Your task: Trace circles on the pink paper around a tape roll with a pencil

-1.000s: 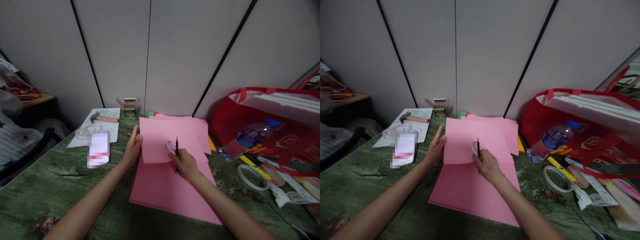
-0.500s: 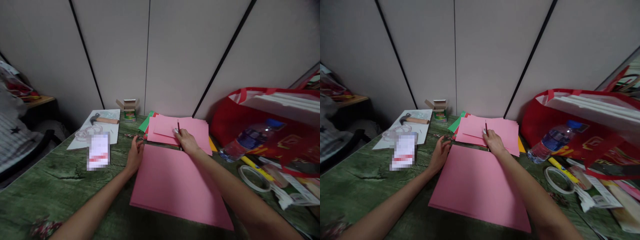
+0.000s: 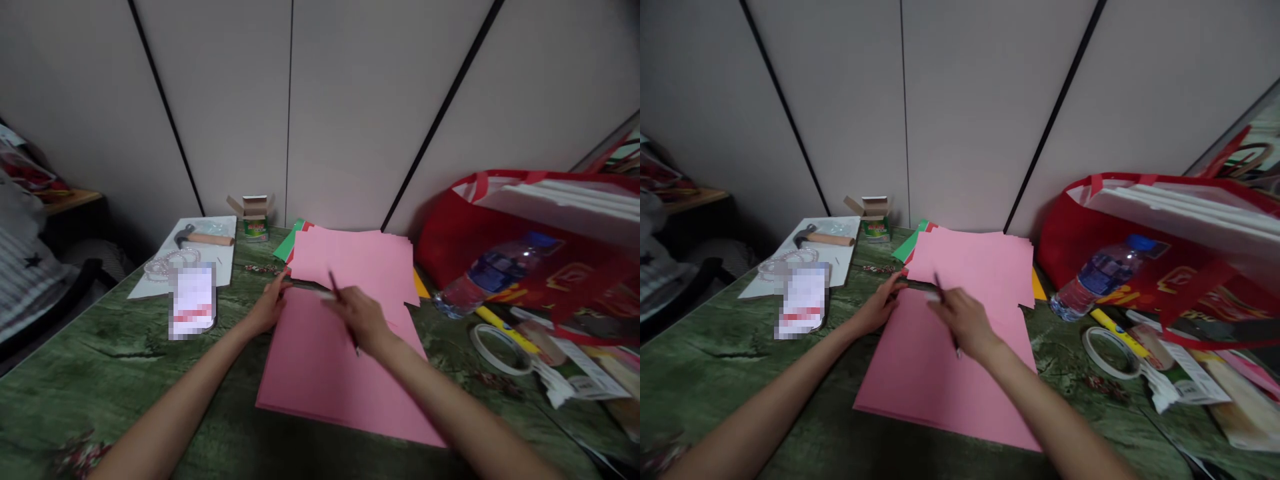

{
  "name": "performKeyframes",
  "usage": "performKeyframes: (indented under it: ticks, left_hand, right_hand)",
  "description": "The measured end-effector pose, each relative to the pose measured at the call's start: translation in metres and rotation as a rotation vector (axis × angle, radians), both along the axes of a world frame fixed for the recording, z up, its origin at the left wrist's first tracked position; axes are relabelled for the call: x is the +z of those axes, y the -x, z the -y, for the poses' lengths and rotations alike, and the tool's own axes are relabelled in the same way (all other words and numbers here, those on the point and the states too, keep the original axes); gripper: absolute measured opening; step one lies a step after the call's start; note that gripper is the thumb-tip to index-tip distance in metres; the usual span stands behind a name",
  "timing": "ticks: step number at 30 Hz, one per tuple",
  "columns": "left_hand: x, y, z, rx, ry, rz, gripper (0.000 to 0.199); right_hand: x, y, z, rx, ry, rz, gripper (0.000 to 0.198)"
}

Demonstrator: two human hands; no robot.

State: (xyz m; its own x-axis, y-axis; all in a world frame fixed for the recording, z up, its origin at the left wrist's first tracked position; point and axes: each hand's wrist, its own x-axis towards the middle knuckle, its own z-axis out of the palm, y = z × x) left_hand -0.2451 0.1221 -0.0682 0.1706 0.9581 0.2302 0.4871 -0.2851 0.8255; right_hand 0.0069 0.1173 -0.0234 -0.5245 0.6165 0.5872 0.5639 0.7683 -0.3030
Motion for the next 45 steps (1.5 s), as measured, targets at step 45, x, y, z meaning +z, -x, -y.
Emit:
performKeyframes:
  ticks: [45]
  left_hand:
    - [0.022, -0.006, 0.032, 0.064, -0.061, -0.139, 0.054]
  right_hand:
    - [-0.027, -0.018, 0.004, 0.09, 0.188, 0.049, 0.014]
